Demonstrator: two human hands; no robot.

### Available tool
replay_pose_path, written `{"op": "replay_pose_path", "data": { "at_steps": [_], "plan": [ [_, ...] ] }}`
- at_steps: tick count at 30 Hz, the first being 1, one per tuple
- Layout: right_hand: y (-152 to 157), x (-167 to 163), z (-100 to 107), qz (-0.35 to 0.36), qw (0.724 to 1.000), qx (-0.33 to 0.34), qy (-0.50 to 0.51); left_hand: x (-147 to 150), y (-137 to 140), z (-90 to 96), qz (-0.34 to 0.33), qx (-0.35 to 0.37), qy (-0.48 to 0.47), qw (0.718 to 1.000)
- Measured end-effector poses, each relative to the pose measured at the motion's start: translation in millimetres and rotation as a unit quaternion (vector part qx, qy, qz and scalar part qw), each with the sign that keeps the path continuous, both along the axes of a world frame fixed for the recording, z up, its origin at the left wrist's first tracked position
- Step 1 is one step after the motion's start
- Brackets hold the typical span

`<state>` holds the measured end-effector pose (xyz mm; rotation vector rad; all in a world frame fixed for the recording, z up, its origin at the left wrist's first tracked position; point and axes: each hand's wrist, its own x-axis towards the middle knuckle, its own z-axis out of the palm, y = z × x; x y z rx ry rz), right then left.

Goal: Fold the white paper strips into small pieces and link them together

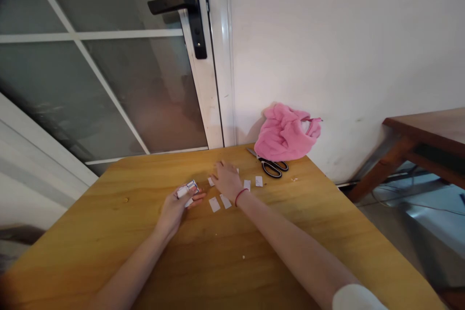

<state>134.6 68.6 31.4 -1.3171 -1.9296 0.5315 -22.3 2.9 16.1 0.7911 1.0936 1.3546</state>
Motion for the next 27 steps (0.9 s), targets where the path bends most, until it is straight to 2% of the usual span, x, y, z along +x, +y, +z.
{"op": "replay_pose_path", "data": {
  "at_steps": [2,4,6,9,13,15,18,21,24,27],
  "plan": [
    [-6.3,-5.1,1.0,0.047,0.998,0.000,0.034,0.0,0.3,-0.6,-0.023,0.008,0.006,1.000],
    [-11.1,-12.4,1.3,0.130,0.988,-0.044,0.074,-0.1,0.7,-0.2,-0.038,0.015,0.017,0.999],
    [-12.2,-18.7,2.0,0.171,0.973,-0.098,0.118,-1.2,1.7,1.0,-0.055,0.014,0.036,0.998],
    [-7.2,-18.4,7.0,0.141,0.961,-0.130,0.200,-6.2,3.9,3.0,-0.062,0.014,0.066,0.996],
    [-1.5,15.8,17.9,0.094,0.960,-0.093,0.245,-16.2,7.9,2.6,-0.028,0.036,0.090,0.995],
    [-6.4,46.8,20.5,0.054,0.973,-0.066,0.214,-19.8,9.7,1.2,0.002,0.031,0.099,0.995],
    [-26.7,98.0,17.5,-0.019,0.996,-0.013,0.086,-21.8,11.9,-1.2,0.042,0.042,0.088,0.994],
    [-55.0,138.4,8.2,-0.041,0.999,-0.023,-0.017,-21.7,13.7,-3.4,0.054,0.037,0.067,0.996],
    [-78.0,159.5,-1.1,-0.046,0.997,-0.034,-0.057,-21.6,15.0,-5.9,0.047,0.024,0.052,0.997],
    [-88.2,166.4,-5.0,-0.019,0.995,-0.017,-0.100,-21.9,15.0,-7.3,0.009,0.055,0.050,0.997]
  ]
}}
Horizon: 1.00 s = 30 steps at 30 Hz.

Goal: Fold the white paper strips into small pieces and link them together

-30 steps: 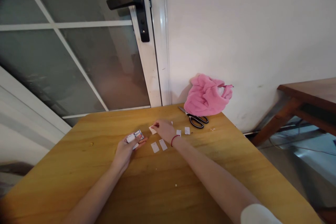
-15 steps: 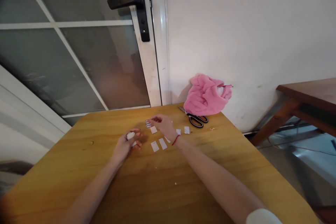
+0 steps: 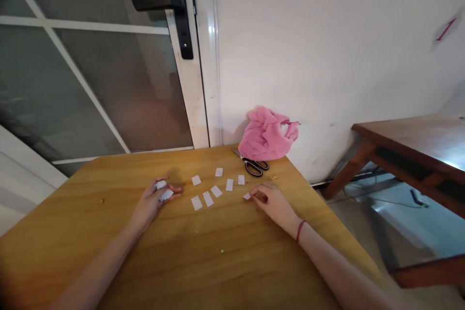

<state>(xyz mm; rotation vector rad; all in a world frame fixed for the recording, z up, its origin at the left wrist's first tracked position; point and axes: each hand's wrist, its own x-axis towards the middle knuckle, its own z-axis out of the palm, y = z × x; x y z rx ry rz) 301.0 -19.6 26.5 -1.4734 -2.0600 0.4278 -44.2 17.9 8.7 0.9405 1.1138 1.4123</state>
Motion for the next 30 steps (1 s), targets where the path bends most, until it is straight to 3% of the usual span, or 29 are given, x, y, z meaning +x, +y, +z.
{"op": "replay_pose_path", "data": {
  "at_steps": [10,16,20,25,30],
  "plan": [
    [-1.9,2.1,-0.3,0.065,0.992,0.056,-0.092,-4.9,0.9,0.8,-0.100,0.041,0.173,0.979],
    [-0.4,4.6,-1.0,0.069,0.992,0.059,-0.091,-11.4,10.1,-14.2,-0.037,0.076,0.351,0.933],
    [4.5,1.4,1.8,0.054,0.997,0.059,-0.016,-9.9,9.3,-15.0,-0.023,0.088,0.386,0.918],
    [3.9,-29.7,12.2,0.052,0.992,0.065,0.092,-8.7,6.2,-11.6,-0.015,0.079,0.374,0.924],
    [-12.9,-83.8,16.2,0.138,0.977,0.092,0.130,-11.0,2.6,-5.4,0.013,0.073,0.418,0.905]
  ]
}}
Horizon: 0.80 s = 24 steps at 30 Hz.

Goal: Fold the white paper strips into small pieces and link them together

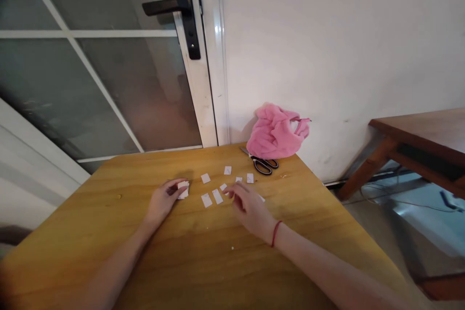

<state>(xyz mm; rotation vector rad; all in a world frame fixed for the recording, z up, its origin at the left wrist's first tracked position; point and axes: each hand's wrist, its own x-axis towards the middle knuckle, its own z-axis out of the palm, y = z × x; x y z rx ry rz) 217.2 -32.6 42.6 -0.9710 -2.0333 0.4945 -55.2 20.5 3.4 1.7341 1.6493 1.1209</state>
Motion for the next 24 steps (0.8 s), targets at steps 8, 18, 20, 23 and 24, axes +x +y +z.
{"op": "replay_pose_path", "data": {
  "at_steps": [8,18,20,23,24],
  "plan": [
    [-22.1,-38.1,-30.2,0.168,0.962,0.099,-0.190,-7.3,-2.5,4.8,0.043,-0.004,0.004,0.999],
    [-12.6,-26.4,-24.9,0.086,0.995,0.022,-0.035,-5.7,-13.8,29.8,0.078,0.050,-0.023,0.995],
    [-7.9,-16.9,-20.8,0.040,0.999,0.008,-0.016,7.4,-30.5,35.0,0.045,0.007,-0.042,0.998],
    [4.1,5.0,-11.2,-0.036,0.999,-0.023,0.000,30.4,-57.8,23.5,-0.047,-0.081,-0.073,0.993],
    [8.5,13.8,-7.8,-0.059,0.998,-0.029,-0.005,37.0,-64.7,16.2,-0.052,-0.089,-0.059,0.993]
  ]
}}
